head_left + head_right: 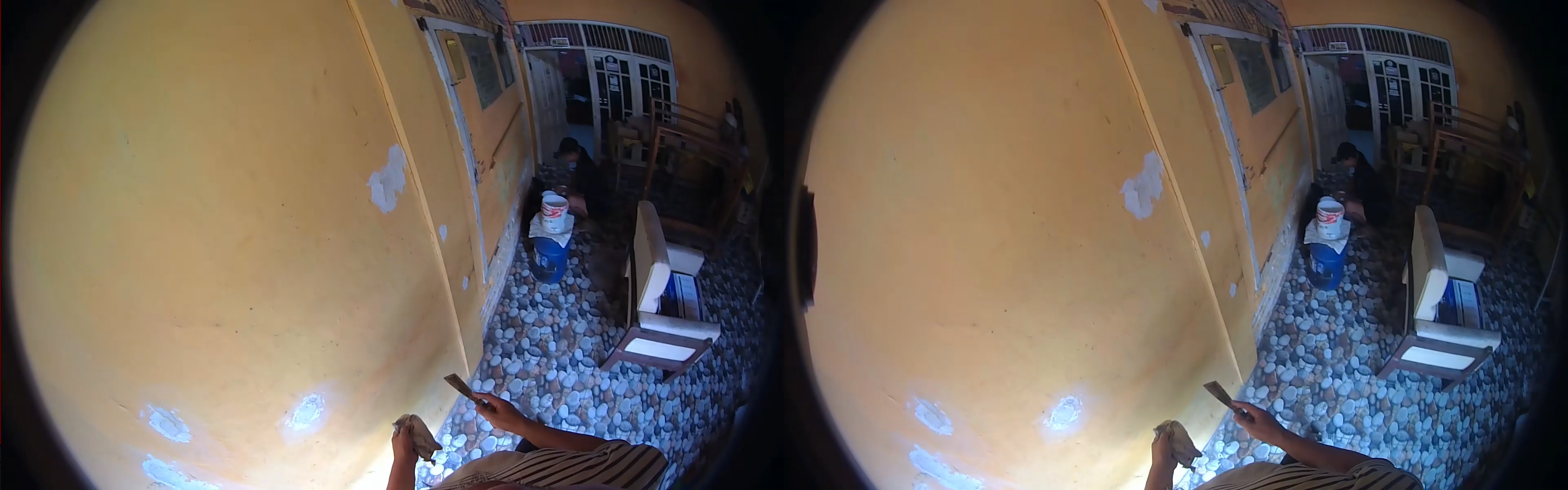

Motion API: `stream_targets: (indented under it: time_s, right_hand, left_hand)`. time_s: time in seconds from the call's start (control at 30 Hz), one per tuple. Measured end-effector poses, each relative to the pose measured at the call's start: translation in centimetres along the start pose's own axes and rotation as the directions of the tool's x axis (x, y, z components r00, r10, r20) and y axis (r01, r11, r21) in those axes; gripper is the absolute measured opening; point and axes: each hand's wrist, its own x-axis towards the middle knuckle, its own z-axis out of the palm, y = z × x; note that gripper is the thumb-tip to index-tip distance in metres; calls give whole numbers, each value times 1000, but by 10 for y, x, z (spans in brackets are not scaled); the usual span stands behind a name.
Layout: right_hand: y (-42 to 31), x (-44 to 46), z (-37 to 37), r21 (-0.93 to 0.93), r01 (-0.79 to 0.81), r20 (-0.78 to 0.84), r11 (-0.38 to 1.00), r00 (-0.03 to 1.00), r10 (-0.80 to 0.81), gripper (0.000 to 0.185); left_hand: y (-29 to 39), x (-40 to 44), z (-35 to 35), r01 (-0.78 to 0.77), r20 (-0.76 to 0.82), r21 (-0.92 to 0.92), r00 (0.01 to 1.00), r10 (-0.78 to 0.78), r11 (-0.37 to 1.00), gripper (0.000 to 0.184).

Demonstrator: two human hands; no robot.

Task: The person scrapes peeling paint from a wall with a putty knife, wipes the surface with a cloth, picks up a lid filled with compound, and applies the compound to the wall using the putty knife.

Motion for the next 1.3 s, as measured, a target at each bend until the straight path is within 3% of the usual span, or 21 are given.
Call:
stream_targets:
  time_s: [0.03,0.17,0.27,0.3,0.33,0.4,0.43,0.47,0.5,0.57,0.63,0.77,0.93,1.07,1.17,1.27,1.3]
  right_hand:
    - [-10,5,-6,26,-22,44,999,999,21,44]
    - [3,59,-30,29,255,181,967,950,-256,46]
    - [-49,85,-64,26,276,285,961,919,-272,44]
    - [-43,104,-70,46,418,280,907,867,-413,44]
    - [-50,116,-81,53,430,304,901,853,-425,44]
    - [-71,133,-104,101,471,327,876,816,-476,44]
    - [-83,140,-120,59,391,413,919,828,-379,44]
    - [-84,150,-130,65,396,430,916,817,-383,44]
    - [-84,159,-139,94,399,431,912,809,-399,44]
    - [-85,173,-156,118,401,450,908,794,-409,44]
    - [-90,183,-169,155,501,406,852,754,-517,43]
    - [-95,200,-186,209,503,436,838,720,-541,43]
    - [-97,205,-192,189,487,410,853,750,-519,43]
    - [-98,200,-198,164,474,391,865,774,-498,43]
    - [-100,201,-197,209,502,308,839,780,-544,43]
    - [-117,203,-200,193,427,317,883,825,-468,44]
    - [-125,203,-199,176,481,281,859,811,-512,44]
  left_hand:
    - [1,-2,-1,2,-51,-7,999,-2,1000,32]
    - [-10,0,-4,-72,-180,-105,982,52,992,29]
    - [-20,-4,14,-129,-259,-241,964,64,962,27]
    - [-10,-35,51,-121,7,-509,989,145,852,22]
    - [-5,-55,85,-33,243,-720,924,295,694,25]
    - [-22,-41,111,-250,45,-529,946,321,811,26]
    - [-28,-33,125,-216,95,-593,938,334,776,24]
    - [-36,-31,136,-6,405,-773,765,501,634,20]
    - [-36,-26,150,-21,387,-781,767,511,624,20]
    - [-34,0,165,-224,80,-565,943,323,794,19]
    - [-35,16,177,-260,-304,-265,936,176,928,27]
    - [-29,7,211,-280,-356,-245,916,183,928,25]
    - [-25,0,187,-259,-374,-116,906,200,959,25]
    - [-6,-7,169,-175,-400,156,889,224,972,27]
    - [-2,1,162,-222,-408,151,874,265,963,25]
    - [-8,9,172,-260,-401,140,867,295,955,23]
    - [-10,7,179,-274,-398,111,868,295,955,22]
